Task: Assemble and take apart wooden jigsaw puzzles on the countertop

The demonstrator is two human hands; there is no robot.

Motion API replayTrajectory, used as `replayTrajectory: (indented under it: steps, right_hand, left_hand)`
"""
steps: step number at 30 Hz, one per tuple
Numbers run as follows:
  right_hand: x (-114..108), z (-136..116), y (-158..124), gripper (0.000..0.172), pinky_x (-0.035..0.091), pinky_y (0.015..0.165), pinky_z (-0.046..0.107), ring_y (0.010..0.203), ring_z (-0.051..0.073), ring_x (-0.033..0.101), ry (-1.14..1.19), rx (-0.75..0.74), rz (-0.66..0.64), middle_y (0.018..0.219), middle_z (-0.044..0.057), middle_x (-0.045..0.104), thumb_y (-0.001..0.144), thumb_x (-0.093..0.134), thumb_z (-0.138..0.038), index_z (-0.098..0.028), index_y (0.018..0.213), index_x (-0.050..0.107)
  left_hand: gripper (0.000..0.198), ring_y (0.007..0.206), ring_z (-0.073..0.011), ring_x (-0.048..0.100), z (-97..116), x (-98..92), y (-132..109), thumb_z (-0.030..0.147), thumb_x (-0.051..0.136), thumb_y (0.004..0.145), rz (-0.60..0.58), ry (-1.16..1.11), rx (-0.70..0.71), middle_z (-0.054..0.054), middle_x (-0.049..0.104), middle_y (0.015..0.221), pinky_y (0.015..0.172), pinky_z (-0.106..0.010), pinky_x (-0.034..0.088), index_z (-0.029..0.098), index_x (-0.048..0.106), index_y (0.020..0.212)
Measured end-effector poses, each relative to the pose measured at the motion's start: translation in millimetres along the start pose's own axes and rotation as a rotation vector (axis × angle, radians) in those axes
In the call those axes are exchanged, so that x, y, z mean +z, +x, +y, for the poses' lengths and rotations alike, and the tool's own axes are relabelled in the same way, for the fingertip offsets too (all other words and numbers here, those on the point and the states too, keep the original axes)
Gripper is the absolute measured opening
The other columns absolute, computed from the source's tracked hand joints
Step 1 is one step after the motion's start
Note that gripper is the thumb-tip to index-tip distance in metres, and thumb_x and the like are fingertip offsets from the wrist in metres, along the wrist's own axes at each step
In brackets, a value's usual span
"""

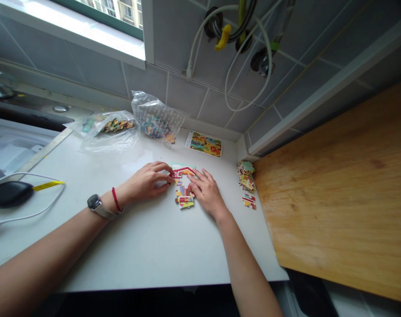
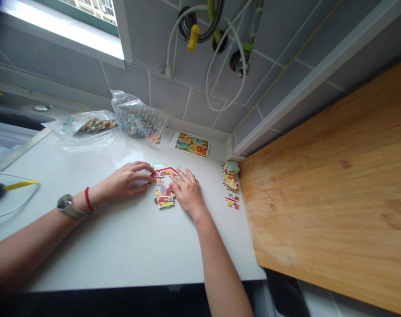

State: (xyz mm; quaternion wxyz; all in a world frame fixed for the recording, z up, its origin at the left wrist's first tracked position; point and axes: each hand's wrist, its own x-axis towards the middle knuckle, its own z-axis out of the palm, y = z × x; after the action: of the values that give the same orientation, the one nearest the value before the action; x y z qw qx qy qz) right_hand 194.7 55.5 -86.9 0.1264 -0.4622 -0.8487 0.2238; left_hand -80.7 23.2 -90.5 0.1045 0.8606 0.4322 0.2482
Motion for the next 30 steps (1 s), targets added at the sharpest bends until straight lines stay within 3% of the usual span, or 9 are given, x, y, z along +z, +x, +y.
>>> replayTrajectory:
  steps: [11, 21, 25, 30]
  right_hand:
    - [-1, 0, -1, 0.043, 0.033, 0.127, 0.057, 0.157, 0.033, 0.034, 0.033, -0.008, -0.003, 0.164, 0.001, 0.050, 0.105, 0.056, -0.041, -0.032, 0.146, 0.065]
    - [-4, -3, -2, 0.048, 0.030, 0.128, 0.056, 0.158, 0.033, 0.033, 0.052, 0.000, -0.027, 0.164, 0.002, 0.049, 0.102, 0.062, -0.047, -0.031, 0.147, 0.064]
    - [-4, -2, -3, 0.051, 0.030, 0.128, 0.056, 0.159, 0.033, 0.031, 0.065, -0.003, -0.023, 0.164, 0.004, 0.049, 0.101, 0.063, -0.049, -0.029, 0.148, 0.063]
    - [-3, -2, -3, 0.049, 0.028, 0.130, 0.054, 0.160, 0.031, 0.030, 0.080, -0.074, 0.028, 0.167, 0.005, 0.045, 0.101, 0.063, -0.049, -0.029, 0.145, 0.066]
  left_hand:
    - [0.022, 0.111, -0.0246, 0.071, -3, 1.1, 4, 0.019, 0.060, 0.094, 0.025, -0.153, 0.053, -0.007, 0.081, 0.115, 0.102, -0.043, 0.057, 0.025, 0.080, 0.102]
    - [0.018, 0.107, -0.0241, 0.071, -2, -4.2, 5, 0.023, 0.062, 0.094, 0.032, -0.168, 0.028, -0.008, 0.079, 0.113, 0.099, -0.041, 0.057, 0.024, 0.077, 0.105]
    - [0.025, 0.111, -0.0247, 0.070, -3, -5.6, 4, 0.029, 0.062, 0.095, 0.125, -0.189, -0.065, -0.012, 0.073, 0.122, 0.101, -0.041, 0.057, 0.020, 0.073, 0.116]
    - [0.043, 0.126, -0.0293, 0.064, -12, 2.6, -1, 0.016, 0.052, 0.086, 0.164, -0.105, -0.148, -0.012, 0.071, 0.130, 0.113, -0.050, 0.051, 0.019, 0.069, 0.125]
